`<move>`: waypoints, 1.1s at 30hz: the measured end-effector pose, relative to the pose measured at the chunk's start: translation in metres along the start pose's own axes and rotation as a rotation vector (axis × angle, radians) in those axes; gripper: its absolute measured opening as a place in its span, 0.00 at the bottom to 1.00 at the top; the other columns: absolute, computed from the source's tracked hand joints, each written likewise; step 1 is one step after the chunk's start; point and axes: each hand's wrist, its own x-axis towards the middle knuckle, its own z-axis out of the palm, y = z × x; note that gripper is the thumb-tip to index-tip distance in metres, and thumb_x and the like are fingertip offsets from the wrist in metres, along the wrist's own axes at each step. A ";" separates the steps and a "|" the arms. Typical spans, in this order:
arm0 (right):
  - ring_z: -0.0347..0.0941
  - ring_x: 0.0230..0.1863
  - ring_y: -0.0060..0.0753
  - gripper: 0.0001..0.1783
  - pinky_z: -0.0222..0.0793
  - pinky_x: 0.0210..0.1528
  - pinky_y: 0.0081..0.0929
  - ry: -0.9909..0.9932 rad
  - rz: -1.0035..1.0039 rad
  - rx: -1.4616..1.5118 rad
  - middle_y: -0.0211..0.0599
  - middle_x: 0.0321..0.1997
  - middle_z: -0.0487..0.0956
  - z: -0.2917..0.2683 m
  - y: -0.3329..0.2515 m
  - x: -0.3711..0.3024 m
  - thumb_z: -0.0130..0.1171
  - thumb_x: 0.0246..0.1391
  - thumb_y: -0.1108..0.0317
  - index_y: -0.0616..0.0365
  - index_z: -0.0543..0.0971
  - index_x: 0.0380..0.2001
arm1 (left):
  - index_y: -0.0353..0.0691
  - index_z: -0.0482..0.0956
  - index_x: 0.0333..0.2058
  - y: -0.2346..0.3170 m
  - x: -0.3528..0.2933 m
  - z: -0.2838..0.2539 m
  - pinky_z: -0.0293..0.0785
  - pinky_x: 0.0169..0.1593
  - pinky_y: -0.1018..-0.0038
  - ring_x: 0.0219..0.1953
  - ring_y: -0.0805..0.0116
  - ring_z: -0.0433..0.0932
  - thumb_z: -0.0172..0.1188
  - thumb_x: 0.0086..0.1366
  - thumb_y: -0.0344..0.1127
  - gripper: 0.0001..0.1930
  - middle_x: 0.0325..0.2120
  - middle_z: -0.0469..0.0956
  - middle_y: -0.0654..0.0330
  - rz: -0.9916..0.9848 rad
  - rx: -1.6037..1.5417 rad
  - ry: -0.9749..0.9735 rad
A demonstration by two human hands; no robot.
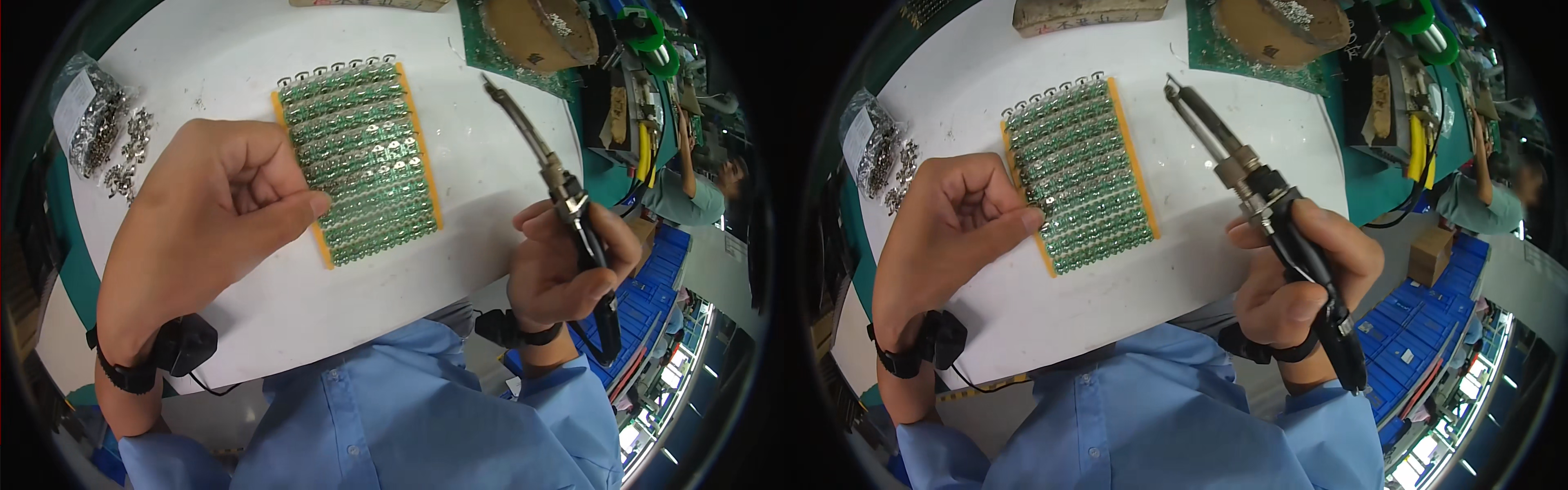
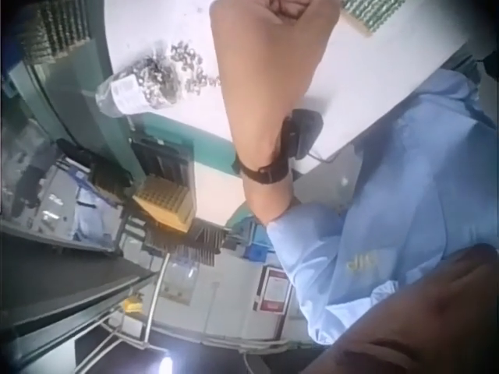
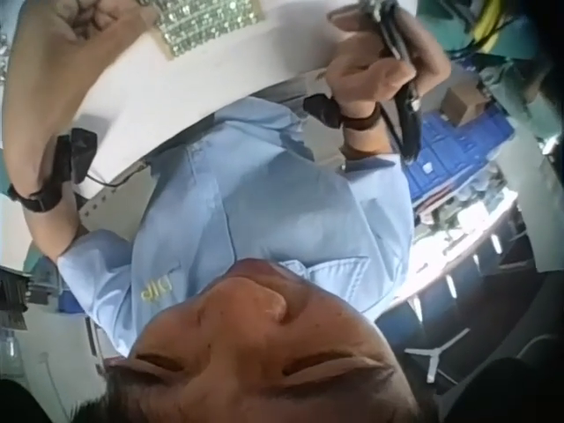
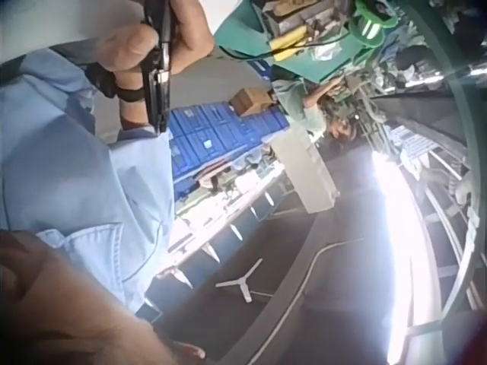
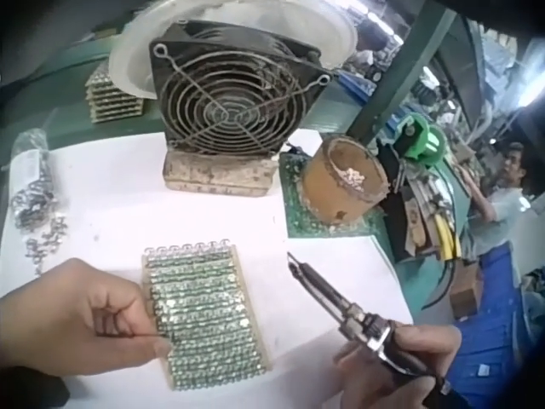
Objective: The person picks up a metal component from a bag, places it onto a circuit board, and solders it using a soldering iron, repeating this process for several components.
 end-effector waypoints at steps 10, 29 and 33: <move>0.79 0.38 0.36 0.27 0.75 0.42 0.29 0.009 0.071 -0.283 0.51 0.42 0.77 -0.004 0.003 0.017 0.53 0.62 0.56 0.66 0.61 0.55 | 0.34 0.72 0.20 0.009 0.002 0.000 0.58 0.22 0.85 0.19 0.88 0.63 0.63 0.58 0.22 0.10 0.16 0.70 0.71 -0.007 -0.016 0.024; 0.81 0.36 0.47 0.41 0.78 0.41 0.38 -0.100 0.012 -0.130 0.57 0.39 0.80 -0.004 0.009 0.014 0.46 0.57 0.39 0.69 0.62 0.57 | 0.34 0.74 0.23 0.005 0.000 0.003 0.62 0.25 0.87 0.22 0.88 0.68 0.64 0.58 0.20 0.08 0.20 0.75 0.68 -0.053 -0.016 0.024; 0.81 0.40 0.47 0.37 0.77 0.41 0.35 -0.122 0.051 0.066 0.53 0.38 0.81 0.009 0.008 0.020 0.67 0.49 0.50 0.67 0.69 0.54 | 0.34 0.73 0.23 0.006 0.001 0.005 0.63 0.26 0.87 0.22 0.87 0.68 0.64 0.58 0.19 0.09 0.20 0.74 0.68 -0.084 -0.069 0.033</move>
